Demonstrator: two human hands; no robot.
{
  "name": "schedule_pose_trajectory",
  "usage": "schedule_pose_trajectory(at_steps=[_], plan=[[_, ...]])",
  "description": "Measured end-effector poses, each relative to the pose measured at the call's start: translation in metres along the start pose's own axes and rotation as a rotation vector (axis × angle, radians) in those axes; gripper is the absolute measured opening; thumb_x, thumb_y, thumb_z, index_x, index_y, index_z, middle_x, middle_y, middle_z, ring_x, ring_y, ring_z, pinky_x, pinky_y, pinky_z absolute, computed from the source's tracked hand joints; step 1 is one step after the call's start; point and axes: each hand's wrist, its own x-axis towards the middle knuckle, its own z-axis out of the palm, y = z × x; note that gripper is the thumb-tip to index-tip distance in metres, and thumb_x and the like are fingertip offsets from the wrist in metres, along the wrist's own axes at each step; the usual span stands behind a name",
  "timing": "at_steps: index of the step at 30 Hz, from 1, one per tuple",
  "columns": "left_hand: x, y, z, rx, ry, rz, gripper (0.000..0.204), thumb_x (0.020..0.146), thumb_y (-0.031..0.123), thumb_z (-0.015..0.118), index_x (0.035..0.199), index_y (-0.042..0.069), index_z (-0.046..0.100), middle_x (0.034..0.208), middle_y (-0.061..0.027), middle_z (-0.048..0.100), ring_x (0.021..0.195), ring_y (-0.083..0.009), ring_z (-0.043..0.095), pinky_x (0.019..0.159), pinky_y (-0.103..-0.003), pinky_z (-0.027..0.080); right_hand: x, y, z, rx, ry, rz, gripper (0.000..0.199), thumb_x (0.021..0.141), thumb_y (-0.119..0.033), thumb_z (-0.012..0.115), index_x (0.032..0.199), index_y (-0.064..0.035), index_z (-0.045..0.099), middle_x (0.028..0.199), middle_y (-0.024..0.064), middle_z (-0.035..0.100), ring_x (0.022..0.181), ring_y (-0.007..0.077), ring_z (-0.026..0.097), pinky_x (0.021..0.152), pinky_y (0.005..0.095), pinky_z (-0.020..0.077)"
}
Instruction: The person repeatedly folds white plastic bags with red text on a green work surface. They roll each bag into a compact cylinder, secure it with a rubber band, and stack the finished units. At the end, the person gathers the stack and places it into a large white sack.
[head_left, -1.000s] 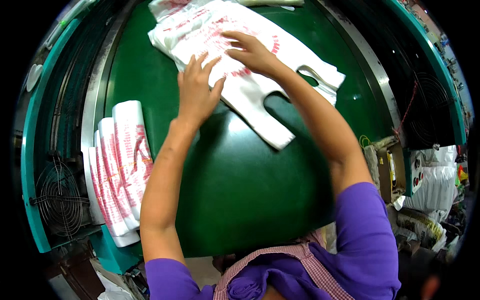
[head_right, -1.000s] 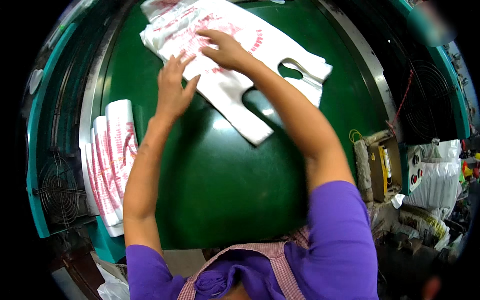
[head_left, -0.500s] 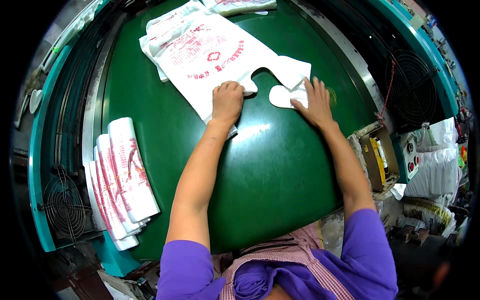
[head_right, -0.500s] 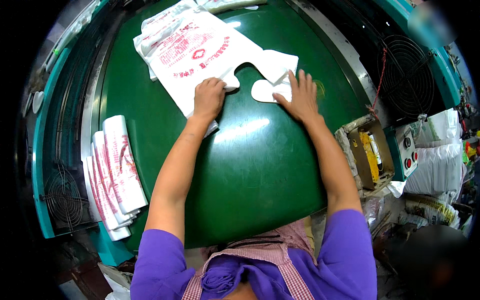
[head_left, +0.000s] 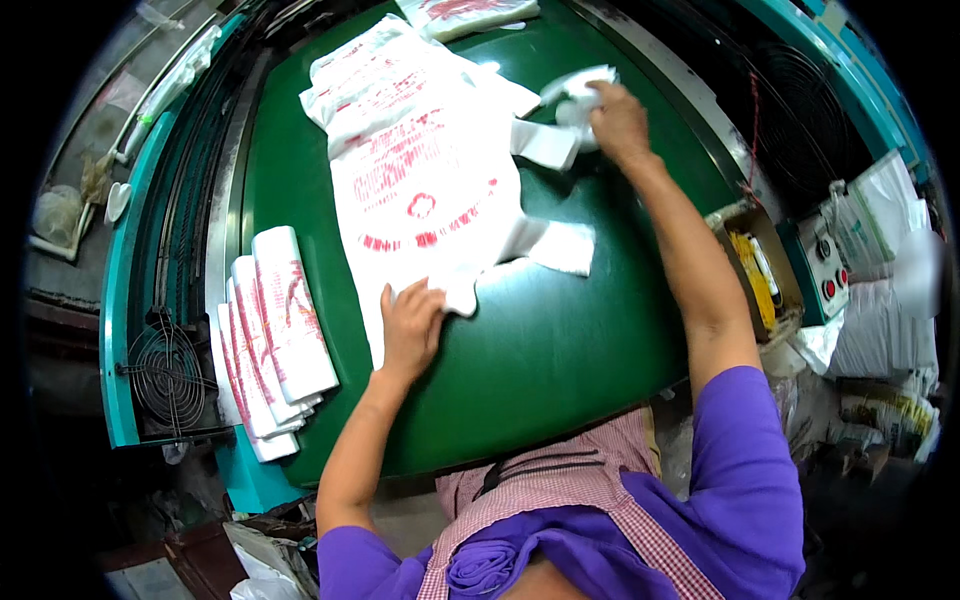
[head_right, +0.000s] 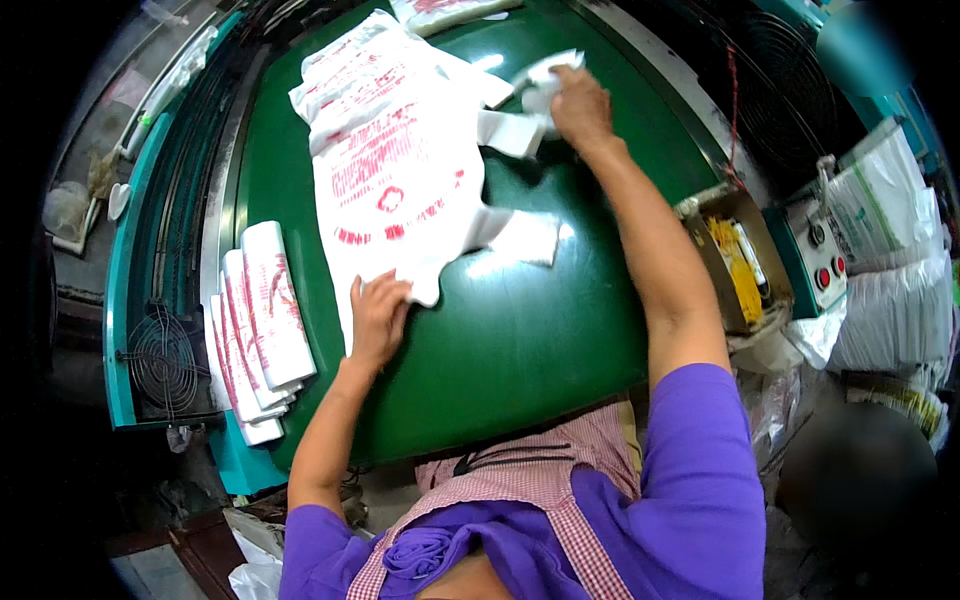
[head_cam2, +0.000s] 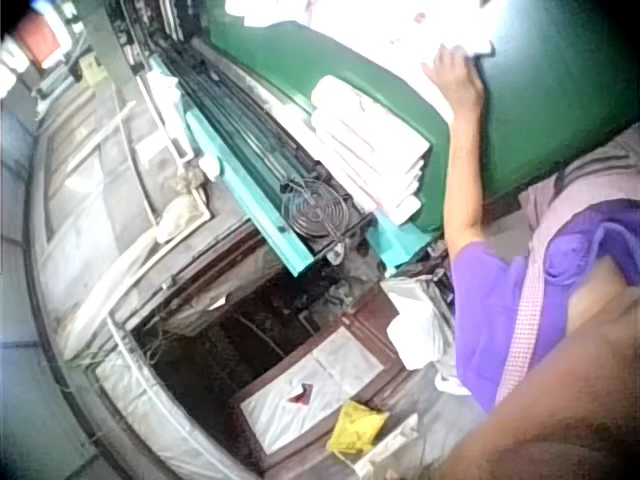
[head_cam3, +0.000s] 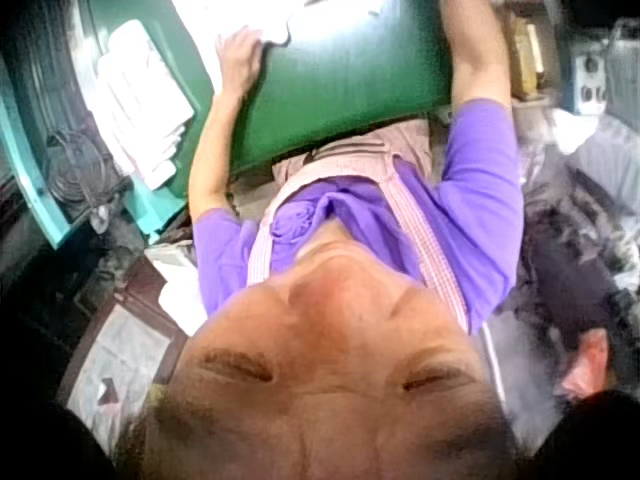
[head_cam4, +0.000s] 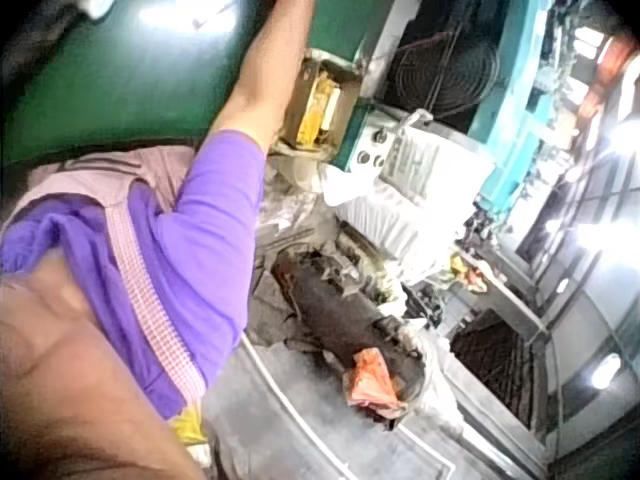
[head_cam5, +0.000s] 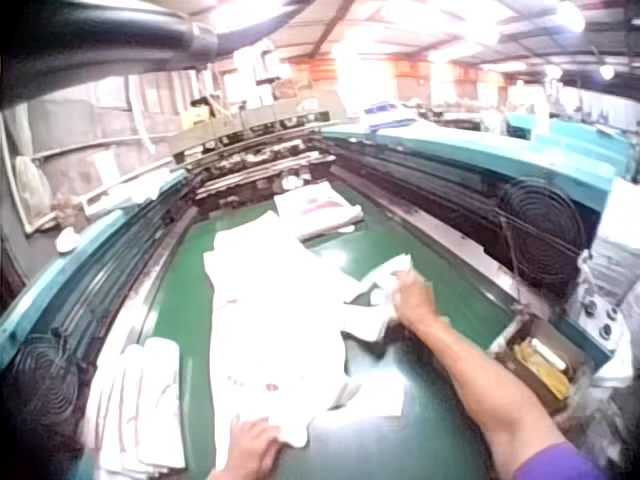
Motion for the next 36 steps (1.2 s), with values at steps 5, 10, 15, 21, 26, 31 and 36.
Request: schedule_pose_trajectory(at_steps=[5,10,15,21,26,31,36], plan=[[-0.066,0.068,-0.007,-0.127,-0.158,0.174,0.023,0.074,0.003,0.065,0.094,0.013,0.059,0.105,-0.0028,0.06,0.117,-0.0249,0.051,0.107,-0.055,0.019,-0.097,-0.035,-0.154,0.585,-0.024,-0.205,0.046,0.076,0.002,0.05,0.117,-0.0118,0.062,0.109,0.0104,0.063,0.092,0.0261,0.063,0.086,0.0332,0.0521],[-0.095,0.094,-0.009,-0.162,-0.197,0.251,0.023,0.072,-0.001,0.064,0.092,0.01,0.06,0.104,-0.0058,0.06,0.115,-0.0282,0.053,0.106,-0.052,0.027,-0.223,0.011,-0.286,0.773,0.278,0.047,0.051,0.078,0.013,0.046,0.124,-0.0068,0.053,0.116,0.0043,0.059,0.083,0.0069,0.056,0.069,0.0216,0.0482],[-0.101,0.102,-0.017,-0.197,-0.24,0.276,0.025,0.072,-0.001,0.064,0.094,0.009,0.06,0.105,-0.0066,0.061,0.116,-0.0294,0.053,0.105,-0.05,0.03,-0.257,0.17,-0.387,0.426,0.936,0.337,0.04,0.081,0.007,0.062,0.119,-0.0047,0.057,0.104,0.0088,0.063,0.086,0.0159,0.061,0.077,0.0279,0.0507],[-0.132,0.105,-0.032,-0.106,-0.206,0.219,0.034,0.071,-0.003,0.065,0.103,0.009,0.061,0.119,-0.0108,0.056,0.121,-0.0335,0.048,0.107,-0.052,0.029,-0.31,0.32,-0.421,-0.564,0.23,0.702,0.055,0.074,-0.021,0.063,0.126,-0.0063,0.055,0.114,0.0229,0.062,0.105,0.0355,0.061,0.089,0.0396,0.047],[-0.202,0.065,-0.065,0.117,-0.4,0.154,0.084,0.07,0.05,0.07,0.139,0.012,0.04,0.147,-0.0186,0.032,0.137,-0.04,0.027,0.109,-0.058,0.018,-0.28,0.099,-0.323,-0.021,0.383,0.146,0.035,0.085,-0.004,0.061,0.119,-0.0031,0.057,0.113,0.0124,0.063,0.101,0.0209,0.062,0.085,0.0332,0.0495],[-0.214,0.039,-0.068,0.166,-0.381,0.17,0.097,0.051,0.017,0.082,0.137,0.015,0.036,0.149,-0.0155,0.027,0.137,-0.0362,0.028,0.111,-0.055,0.021,-0.329,-0.033,-0.206,0.062,-0.752,-0.508,0.084,0.065,-0.018,0.077,0.14,-0.017,0.038,0.151,0.0131,0.025,0.141,0.0332,0.018,0.112,0.0521,0.0188],[-0.207,0.039,-0.062,0.106,-0.179,0.161,0.033,0.076,0.008,0.062,0.109,0.012,0.064,0.13,-0.0106,0.056,0.129,-0.0342,0.043,0.11,-0.052,0.023,-0.33,-0.041,-0.147,-0.151,-0.777,-0.711,0.076,0.074,-0.006,0.063,0.141,-0.0275,0.036,0.154,0.0068,0.022,0.143,0.029,0.015,0.111,0.0547,0.0176]])
